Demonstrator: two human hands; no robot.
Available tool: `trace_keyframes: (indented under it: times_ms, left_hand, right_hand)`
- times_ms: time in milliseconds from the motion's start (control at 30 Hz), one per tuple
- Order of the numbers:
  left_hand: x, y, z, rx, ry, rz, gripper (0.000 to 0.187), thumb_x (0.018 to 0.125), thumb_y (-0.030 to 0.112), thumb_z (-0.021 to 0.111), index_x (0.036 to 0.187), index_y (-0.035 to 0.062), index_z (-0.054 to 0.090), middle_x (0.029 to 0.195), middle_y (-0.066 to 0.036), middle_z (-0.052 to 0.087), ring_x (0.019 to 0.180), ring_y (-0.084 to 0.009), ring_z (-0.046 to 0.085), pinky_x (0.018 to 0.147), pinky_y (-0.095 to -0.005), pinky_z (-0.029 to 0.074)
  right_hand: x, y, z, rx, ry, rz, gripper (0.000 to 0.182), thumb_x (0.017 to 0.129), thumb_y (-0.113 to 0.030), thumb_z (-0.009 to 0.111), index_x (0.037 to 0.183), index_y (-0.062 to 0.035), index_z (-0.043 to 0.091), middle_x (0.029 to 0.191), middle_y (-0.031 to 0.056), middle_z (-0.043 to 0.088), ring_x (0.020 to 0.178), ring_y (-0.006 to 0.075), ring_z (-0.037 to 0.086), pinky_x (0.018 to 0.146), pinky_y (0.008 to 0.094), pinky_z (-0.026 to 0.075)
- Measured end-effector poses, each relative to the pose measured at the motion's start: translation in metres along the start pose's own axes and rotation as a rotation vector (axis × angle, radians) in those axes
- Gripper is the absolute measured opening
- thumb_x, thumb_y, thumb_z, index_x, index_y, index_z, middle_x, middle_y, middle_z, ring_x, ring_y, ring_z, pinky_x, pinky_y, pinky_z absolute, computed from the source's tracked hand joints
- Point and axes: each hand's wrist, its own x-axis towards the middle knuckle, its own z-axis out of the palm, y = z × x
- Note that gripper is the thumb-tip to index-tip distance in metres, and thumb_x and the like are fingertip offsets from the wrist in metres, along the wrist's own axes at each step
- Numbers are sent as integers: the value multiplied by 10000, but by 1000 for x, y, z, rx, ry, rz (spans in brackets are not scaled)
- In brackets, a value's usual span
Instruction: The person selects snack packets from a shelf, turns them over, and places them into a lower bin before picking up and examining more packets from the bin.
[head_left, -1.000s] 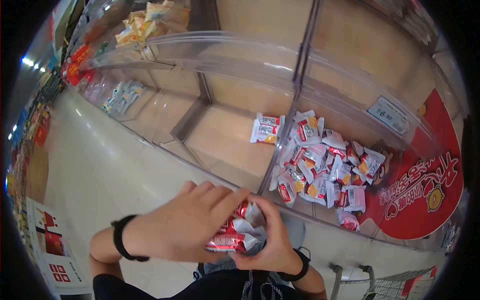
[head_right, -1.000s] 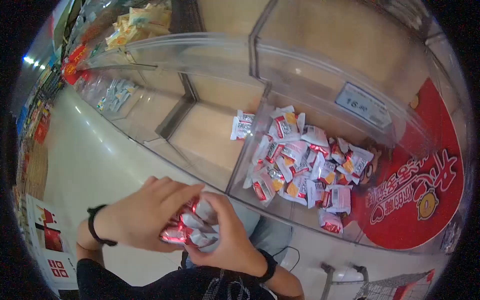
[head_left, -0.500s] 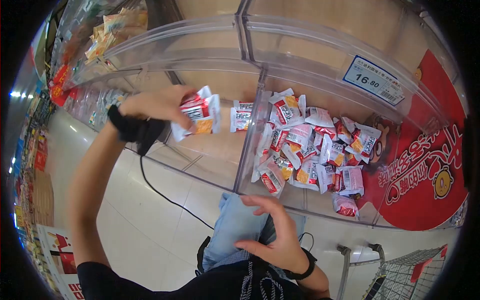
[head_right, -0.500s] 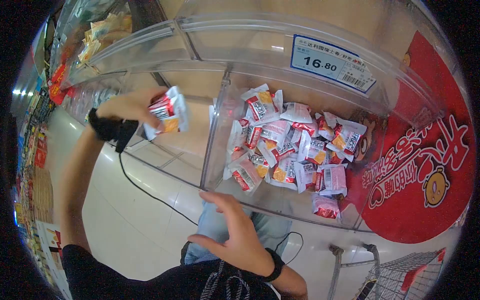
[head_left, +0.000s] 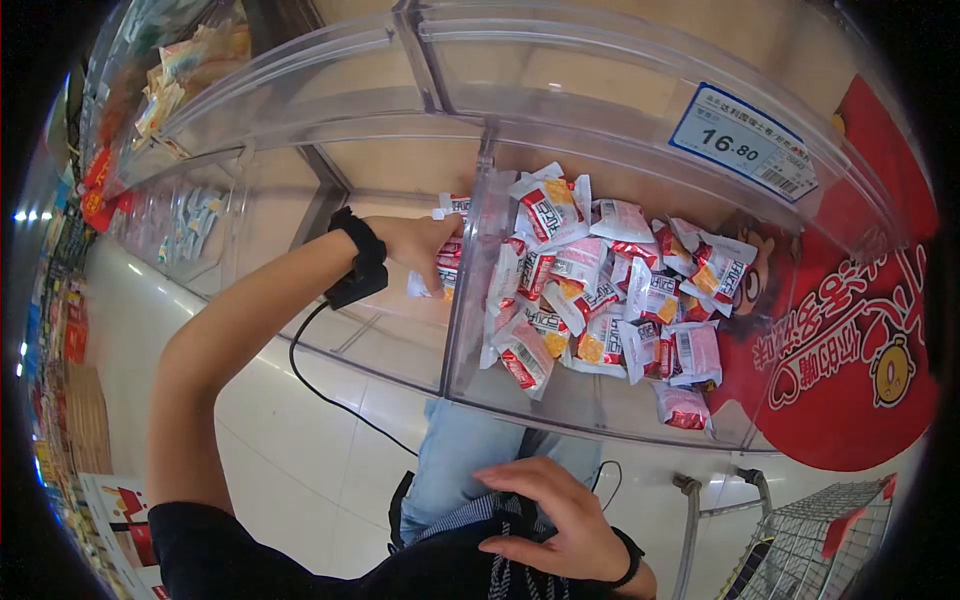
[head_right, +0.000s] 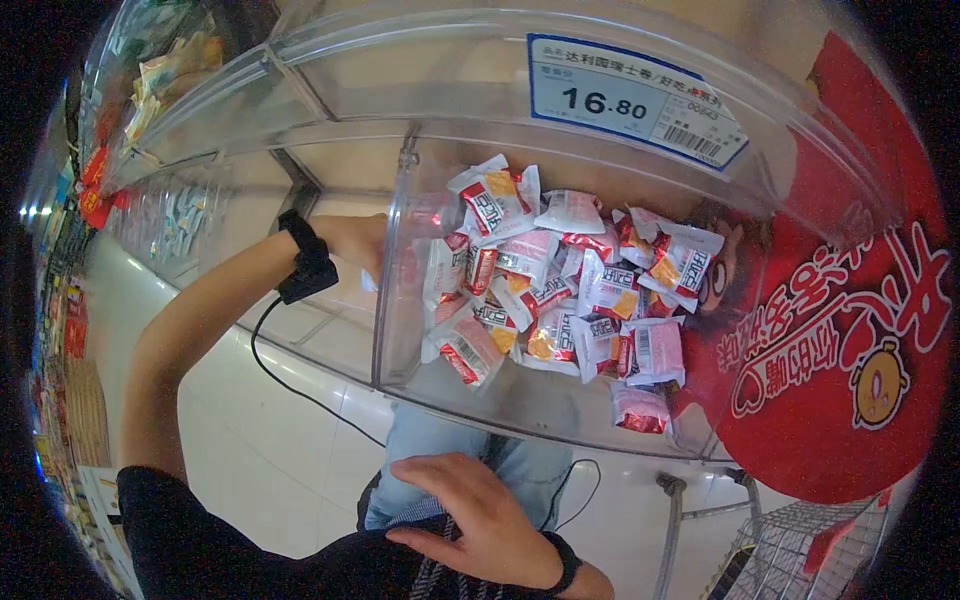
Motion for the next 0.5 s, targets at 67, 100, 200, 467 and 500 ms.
trace_keyframes:
  times_ms: [67,100,200,467,500]
  left_hand:
    - [-1,-3,1,311,135,99,832,506,355,752,1176,28,383,1065,-207,446,1037,-342,404,856,-371,338]
    - [-6,4,1,312,134,101,832,506,355,752,1176,28,383,1065,-207,446,1037,-342,404,856,-371,338]
    - [-24,38,0,609,167,-151,876,553,410,710,1246,45,316,1224,-190,319,1162,-357,259,872,-503,281]
    - [-12,45,28,546,-87,-305,879,738,416,557,1330,33,33,1397,-135,-54,1287,-296,-63,991,-529,124]
    - [-11,44,28,561,-111,-312,885,749,432,540,1330,28,9,1397,-131,-79,1286,-283,-98,995,-531,105]
  right_hand:
    - [-2,1,-1,-3,12,7,500,627,-124,728,1057,-14,498,1034,127,550,923,260,535,786,335,425]
    - [-3,1,-1,-6,21,11,494,627,-119,726,1054,-13,500,1035,128,550,922,260,535,786,334,425]
    - [-2,0,-2,-21,31,17,479,628,-116,723,1041,-9,508,1028,128,553,920,258,536,784,329,427]
    - [-8,2,1,-25,29,48,445,656,-165,698,1034,-29,505,996,122,545,896,283,517,773,346,415]
    - [-8,2,1,-28,24,62,440,657,-163,696,1030,-29,506,992,122,547,890,282,518,770,346,416]
